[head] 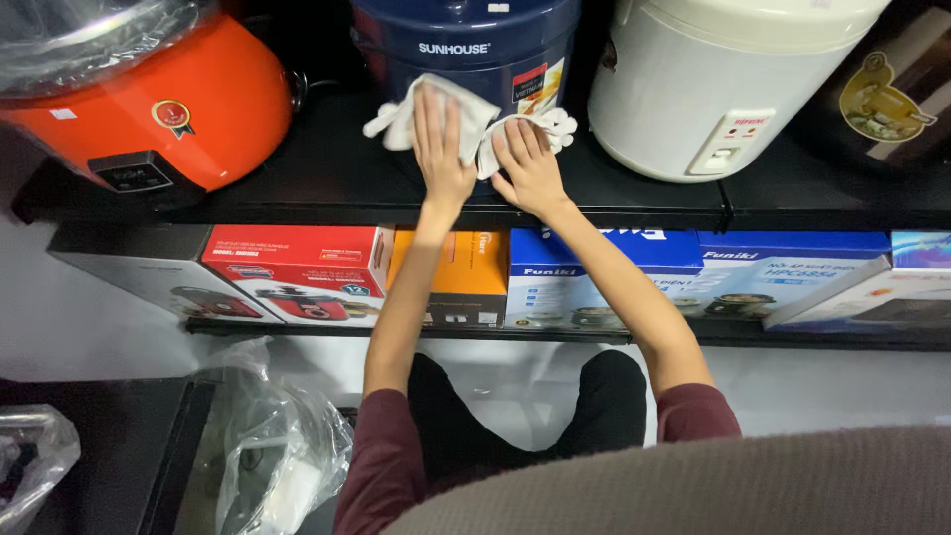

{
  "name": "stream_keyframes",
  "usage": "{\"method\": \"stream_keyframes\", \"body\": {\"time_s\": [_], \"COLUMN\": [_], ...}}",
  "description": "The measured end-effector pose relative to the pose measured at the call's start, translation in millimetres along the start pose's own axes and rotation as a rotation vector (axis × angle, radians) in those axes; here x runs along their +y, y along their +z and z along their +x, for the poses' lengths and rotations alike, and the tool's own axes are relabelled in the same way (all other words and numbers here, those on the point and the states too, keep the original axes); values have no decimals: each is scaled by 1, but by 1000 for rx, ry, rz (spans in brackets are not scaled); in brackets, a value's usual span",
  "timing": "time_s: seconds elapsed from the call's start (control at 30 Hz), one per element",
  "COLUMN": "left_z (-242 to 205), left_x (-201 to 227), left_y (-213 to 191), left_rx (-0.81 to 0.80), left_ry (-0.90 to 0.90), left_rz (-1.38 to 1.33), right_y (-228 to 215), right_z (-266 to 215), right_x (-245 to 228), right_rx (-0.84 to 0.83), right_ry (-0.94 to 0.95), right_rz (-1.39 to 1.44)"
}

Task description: The person wipes the exterior surfaces of multiple rice cookers on a shelf using a cloth.

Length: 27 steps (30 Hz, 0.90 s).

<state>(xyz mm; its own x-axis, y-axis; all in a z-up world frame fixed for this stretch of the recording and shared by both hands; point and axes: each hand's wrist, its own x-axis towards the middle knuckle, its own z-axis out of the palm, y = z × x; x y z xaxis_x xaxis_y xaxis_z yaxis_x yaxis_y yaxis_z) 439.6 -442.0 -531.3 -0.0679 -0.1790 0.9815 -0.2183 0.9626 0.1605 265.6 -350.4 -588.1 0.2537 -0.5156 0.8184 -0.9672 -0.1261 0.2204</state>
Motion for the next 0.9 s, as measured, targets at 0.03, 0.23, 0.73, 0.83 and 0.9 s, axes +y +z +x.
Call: {"method": "stream_keyframes", "body": {"time_s": [0.03, 0.23, 0.73, 0.83, 0.9], "left_z": [15, 57, 19, 52, 66], "left_x": [3, -5, 31, 27, 24], "left_y": [-5, 0, 7, 8, 9], "left_rx": [-77, -80, -49, -151, -184], "left_ry": [81, -91, -38, 55, 1], "left_rz": [68, -7, 151, 209, 394], "right_y": [-3, -12, -13, -14, -14], "right_z": [1, 9, 10, 9, 9], "right_x": [2, 1, 4, 5, 4], "right_rx": [13, 63, 108, 101, 94], "right_ry": [-25, -5, -14, -15, -11], "right_rz": [13, 92, 163, 162, 150]}}
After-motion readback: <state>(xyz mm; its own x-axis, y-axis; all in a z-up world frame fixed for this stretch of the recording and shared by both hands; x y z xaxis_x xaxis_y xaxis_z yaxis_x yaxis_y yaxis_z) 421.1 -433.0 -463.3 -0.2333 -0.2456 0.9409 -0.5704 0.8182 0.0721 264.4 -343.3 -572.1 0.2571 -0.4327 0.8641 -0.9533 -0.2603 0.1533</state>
